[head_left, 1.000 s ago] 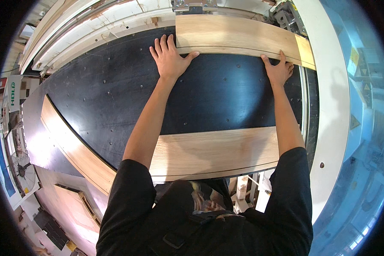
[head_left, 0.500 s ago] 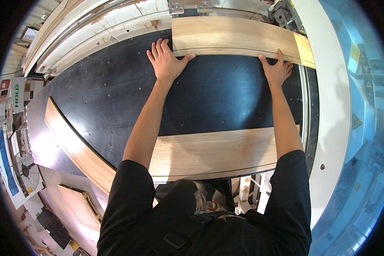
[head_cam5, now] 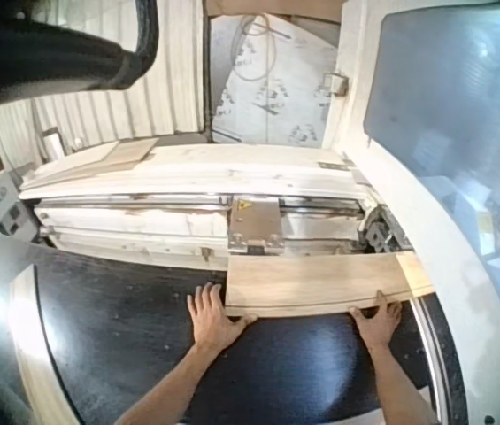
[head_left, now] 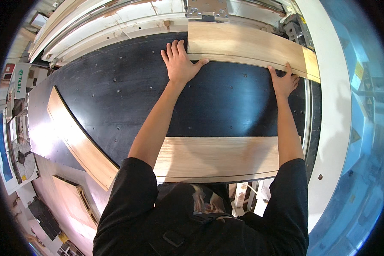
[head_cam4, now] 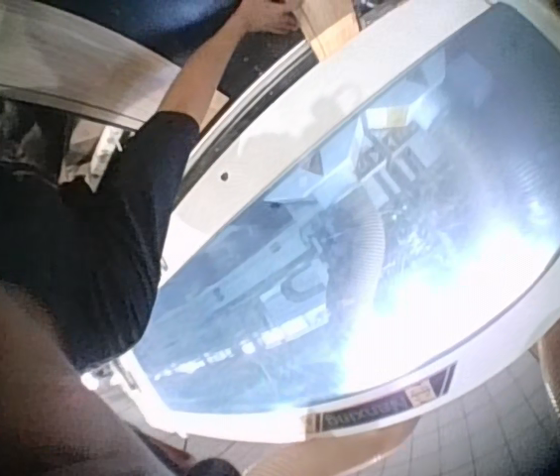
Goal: The person carries a wood panel from a stack to a CNC machine, aligns it on the work surface, and uses a small tool to scrape the edges. They then return the panel to a stack and fetch another piece of wood.
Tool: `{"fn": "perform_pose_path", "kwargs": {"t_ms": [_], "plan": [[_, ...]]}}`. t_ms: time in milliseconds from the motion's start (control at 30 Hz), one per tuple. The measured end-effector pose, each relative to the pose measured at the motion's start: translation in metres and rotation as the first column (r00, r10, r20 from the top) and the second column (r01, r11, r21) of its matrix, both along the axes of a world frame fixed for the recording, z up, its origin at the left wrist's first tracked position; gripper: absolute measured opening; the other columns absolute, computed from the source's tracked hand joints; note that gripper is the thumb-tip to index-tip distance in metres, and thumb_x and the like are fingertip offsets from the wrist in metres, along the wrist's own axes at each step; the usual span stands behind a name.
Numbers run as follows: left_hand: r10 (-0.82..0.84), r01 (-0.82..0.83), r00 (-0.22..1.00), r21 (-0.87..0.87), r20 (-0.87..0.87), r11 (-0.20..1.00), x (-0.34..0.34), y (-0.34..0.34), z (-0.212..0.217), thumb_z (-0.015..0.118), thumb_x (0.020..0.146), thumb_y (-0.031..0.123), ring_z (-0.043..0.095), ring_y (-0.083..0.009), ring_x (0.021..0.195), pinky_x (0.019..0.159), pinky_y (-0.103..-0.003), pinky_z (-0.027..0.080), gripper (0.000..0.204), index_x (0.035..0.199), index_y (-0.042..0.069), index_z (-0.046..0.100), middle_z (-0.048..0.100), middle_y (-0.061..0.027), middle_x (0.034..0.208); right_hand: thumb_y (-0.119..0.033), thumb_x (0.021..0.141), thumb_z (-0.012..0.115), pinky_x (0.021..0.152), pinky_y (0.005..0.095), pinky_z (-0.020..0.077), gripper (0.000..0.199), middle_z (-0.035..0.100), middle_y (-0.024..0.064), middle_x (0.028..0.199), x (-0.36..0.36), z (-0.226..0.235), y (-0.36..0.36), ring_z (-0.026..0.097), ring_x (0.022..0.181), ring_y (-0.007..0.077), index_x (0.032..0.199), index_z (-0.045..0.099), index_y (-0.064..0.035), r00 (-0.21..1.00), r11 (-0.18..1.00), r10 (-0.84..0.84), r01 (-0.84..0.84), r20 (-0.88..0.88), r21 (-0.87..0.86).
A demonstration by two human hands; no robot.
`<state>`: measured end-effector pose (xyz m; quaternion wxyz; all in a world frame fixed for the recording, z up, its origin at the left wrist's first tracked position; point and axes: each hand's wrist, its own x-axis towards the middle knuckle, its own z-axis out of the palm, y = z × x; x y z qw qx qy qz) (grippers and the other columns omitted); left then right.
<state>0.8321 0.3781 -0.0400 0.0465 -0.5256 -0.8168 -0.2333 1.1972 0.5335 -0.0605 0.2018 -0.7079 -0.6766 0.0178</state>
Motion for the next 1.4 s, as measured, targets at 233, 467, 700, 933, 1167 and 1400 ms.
{"fn": "perform_pose_path", "kwargs": {"t_ms": [233,467,700,933,1167,1400], "plan": [[0.035,-0.033,0.999,-0.088,0.018,0.996,0.001,0.000,0.005,0.076,0.071,0.076,0.025,-0.0416,0.149,0.123,-0.061,0.014,0.120,0.150,-0.002,0.031,0.036,-0.0233,0.154,-0.085,0.074,0.065,0.123,0.0612,0.0101,0.110,0.018,0.0458,0.155,-0.003,0.007,-0.003,0.012,0.150,0.0570,0.157,0.036,-0.0194,0.999,0.999,0.026,-0.026,-0.030,-0.021],[0.030,-0.028,0.999,-0.050,0.044,0.998,0.002,-0.002,0.008,0.077,0.071,0.074,0.025,-0.0409,0.149,0.123,-0.062,0.014,0.118,0.151,-0.001,0.032,0.037,-0.0227,0.153,-0.083,0.077,0.065,0.123,0.0617,0.0082,0.108,0.017,0.0454,0.155,-0.008,0.017,-0.007,0.010,0.150,0.0570,0.157,0.032,-0.0186,1.000,0.998,0.006,-0.005,0.006,-0.065],[0.071,-0.071,0.997,-0.049,0.012,0.996,0.003,-0.021,-0.004,0.064,0.078,0.080,0.020,-0.0384,0.153,0.125,-0.055,0.013,0.118,0.156,-0.001,0.026,0.029,-0.0216,0.162,-0.075,0.088,0.058,0.124,0.0587,0.0115,0.098,0.021,0.0445,0.154,-0.015,0.021,-0.010,0.015,0.149,0.0562,0.157,0.028,-0.0124,0.970,0.999,0.019,-0.008,-0.244,0.043],[-0.094,0.096,0.995,-0.238,0.023,0.966,0.057,-0.110,0.000,0.046,0.086,0.083,0.009,-0.0365,0.157,0.126,-0.053,0.007,0.108,0.162,0.010,0.020,0.015,-0.0161,0.169,-0.055,0.091,0.066,0.122,0.0590,0.0198,0.088,0.040,0.0327,0.151,0.000,0.023,-0.054,0.033,0.144,0.0479,0.152,0.033,-0.0023,0.908,0.960,0.259,-0.205,-0.330,0.189],[-0.089,0.103,0.994,-0.310,0.059,0.945,0.057,-0.113,0.006,0.049,0.087,0.080,0.006,-0.0369,0.157,0.125,-0.057,0.005,0.102,0.163,0.017,0.022,0.011,-0.0149,0.170,-0.033,0.095,0.070,0.111,0.0464,0.0394,0.060,0.055,0.0223,0.141,0.013,0.027,-0.157,0.058,0.125,0.0340,0.143,0.046,-0.0053,0.527,0.849,0.442,-0.506,-0.726,0.150],[-0.120,0.136,0.991,-0.363,0.066,0.922,0.050,-0.115,-0.001,0.045,0.087,0.084,0.002,-0.0383,0.157,0.124,-0.059,0.003,0.104,0.164,0.018,0.019,0.008,-0.0174,0.170,-0.022,0.101,0.064,0.085,0.0312,0.0538,0.041,0.072,0.0128,0.098,0.072,0.076,-0.381,0.068,0.092,0.0191,0.135,0.051,-0.0024,0.206,0.831,0.149,-0.556,-0.967,0.010]]}}
